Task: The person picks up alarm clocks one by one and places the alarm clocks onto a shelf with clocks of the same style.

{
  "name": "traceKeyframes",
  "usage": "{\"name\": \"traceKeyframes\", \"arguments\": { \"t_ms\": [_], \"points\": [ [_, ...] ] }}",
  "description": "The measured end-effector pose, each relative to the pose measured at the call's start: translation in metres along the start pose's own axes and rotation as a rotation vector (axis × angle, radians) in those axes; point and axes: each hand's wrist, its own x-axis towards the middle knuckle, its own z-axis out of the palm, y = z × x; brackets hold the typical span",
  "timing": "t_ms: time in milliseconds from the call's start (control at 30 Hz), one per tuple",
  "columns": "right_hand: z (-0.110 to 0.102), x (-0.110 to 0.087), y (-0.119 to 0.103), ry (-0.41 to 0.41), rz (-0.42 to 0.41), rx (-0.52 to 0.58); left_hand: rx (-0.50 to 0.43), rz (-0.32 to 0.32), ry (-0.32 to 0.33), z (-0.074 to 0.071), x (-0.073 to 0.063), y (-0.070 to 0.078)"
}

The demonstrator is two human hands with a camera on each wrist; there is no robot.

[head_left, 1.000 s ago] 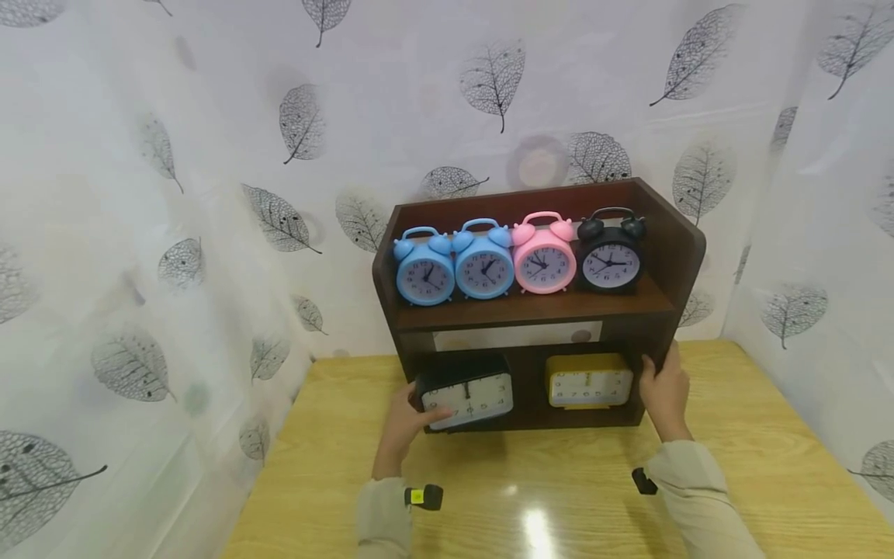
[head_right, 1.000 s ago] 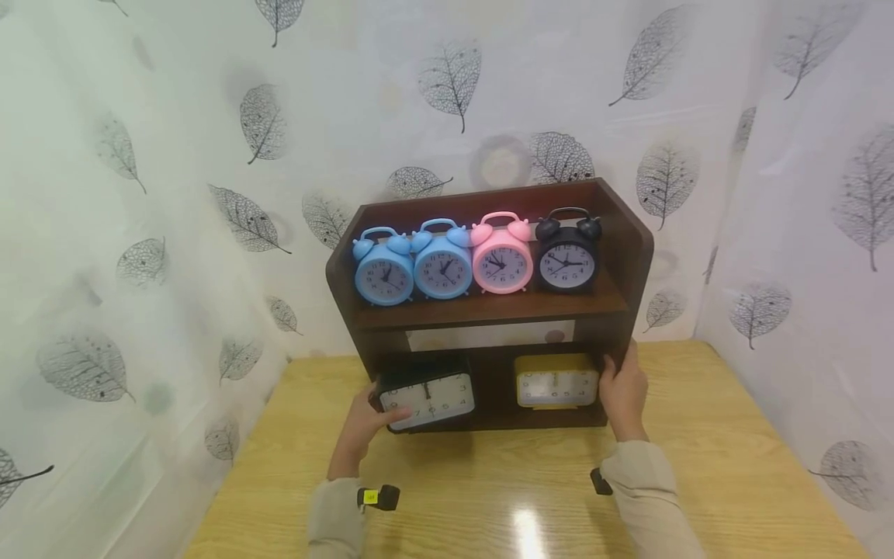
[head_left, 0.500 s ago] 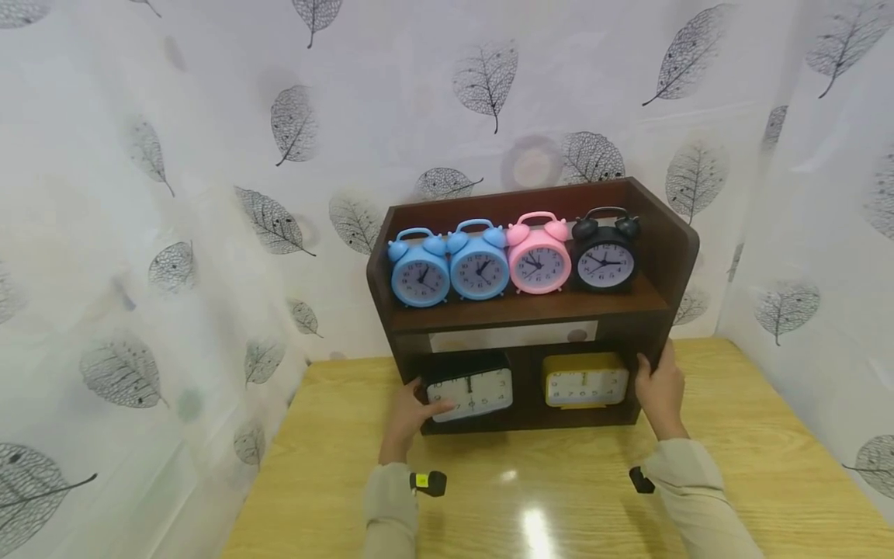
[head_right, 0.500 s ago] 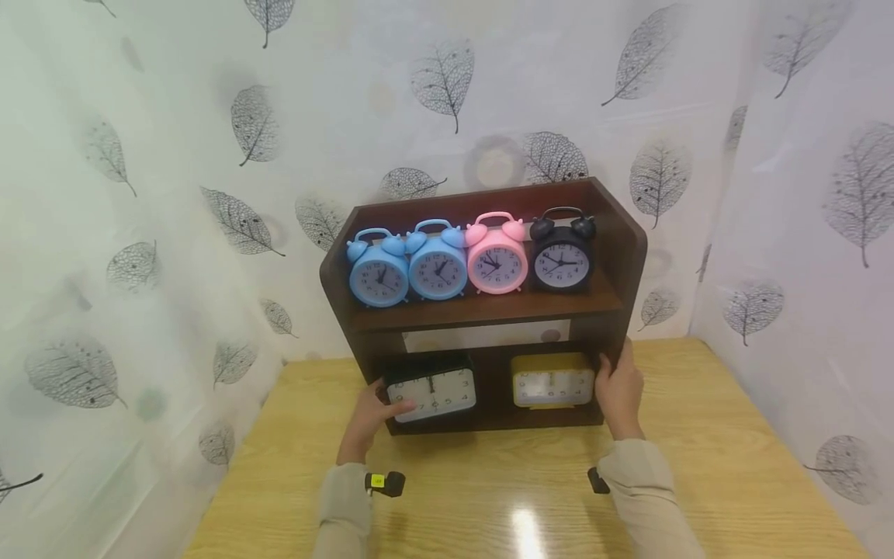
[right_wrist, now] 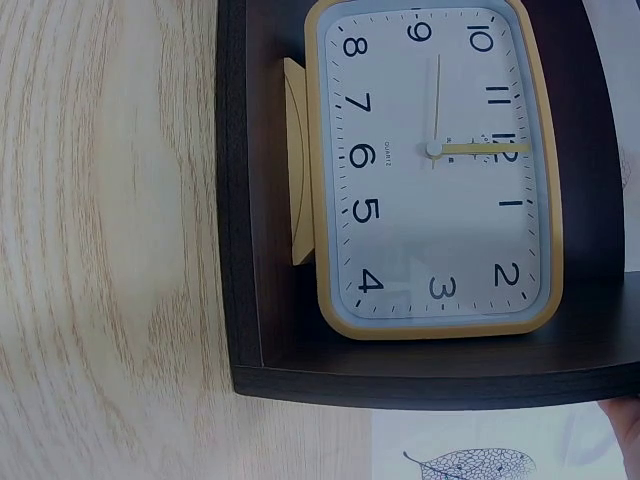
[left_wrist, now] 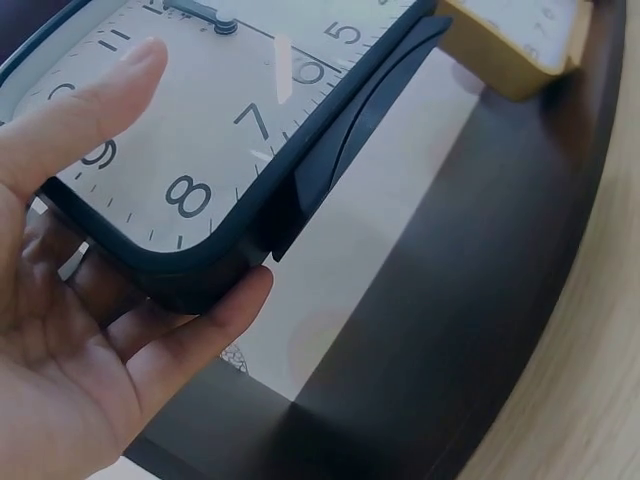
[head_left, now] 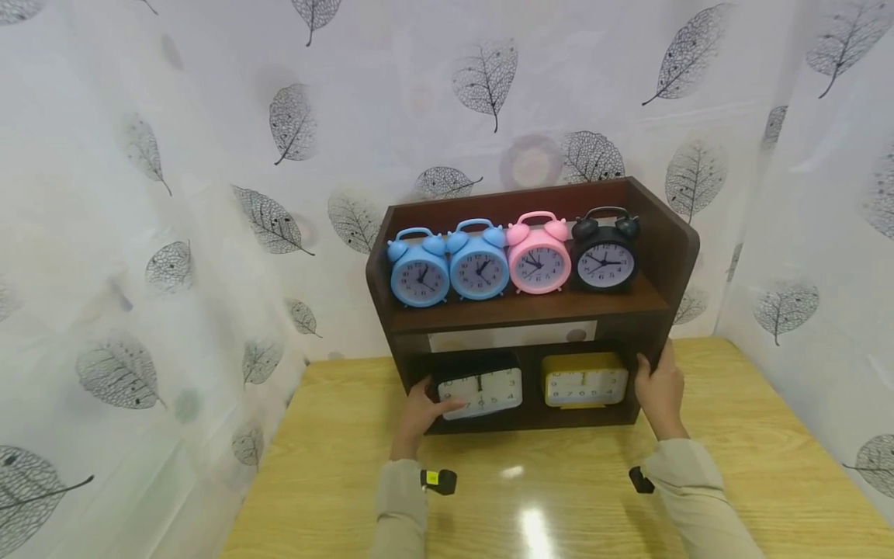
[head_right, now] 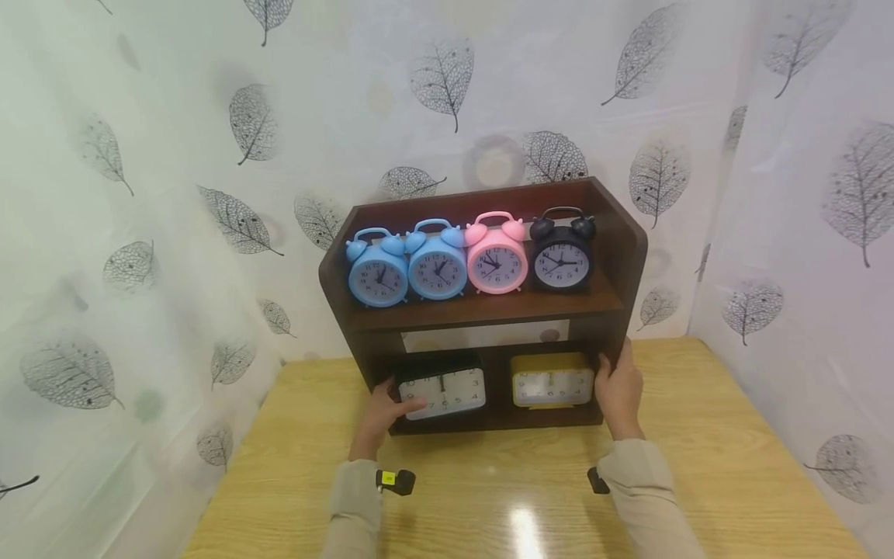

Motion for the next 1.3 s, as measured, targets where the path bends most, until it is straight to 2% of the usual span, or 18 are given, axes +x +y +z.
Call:
{"name": "traceKeyframes", "arguments": {
  "t_ms": [167, 400, 567, 733, 967, 1300],
  "points": [
    [0.0, 0.001, 0.0, -0.009, 0.012, -0.001, -0.008, 0.002, -0.015, 0.003, 0.003, 0.005],
    [0.0, -0.001, 0.0, -0.024, 0.019, -0.004, -0.042, -0.003, -0.031, 0.01, 0.012, 0.004],
    [0.0, -0.001, 0.001, -0.016, 0.007, 0.001, -0.059, -0.006, -0.04, 0.014, 0.012, 0.01],
    [0.001, 0.0, 0.003, -0.006, -0.002, -0.003, -0.066, -0.007, -0.039, 0.019, 0.021, 0.003],
    [0.001, 0.0, 0.002, -0.014, 0.008, -0.014, -0.097, 0.022, -0.061, 0.025, 0.029, -0.003],
    [0.0, 0.0, 0.001, -0.017, 0.008, -0.009, -0.097, -0.018, -0.051, 0.029, 0.035, -0.008]
  ]
}}
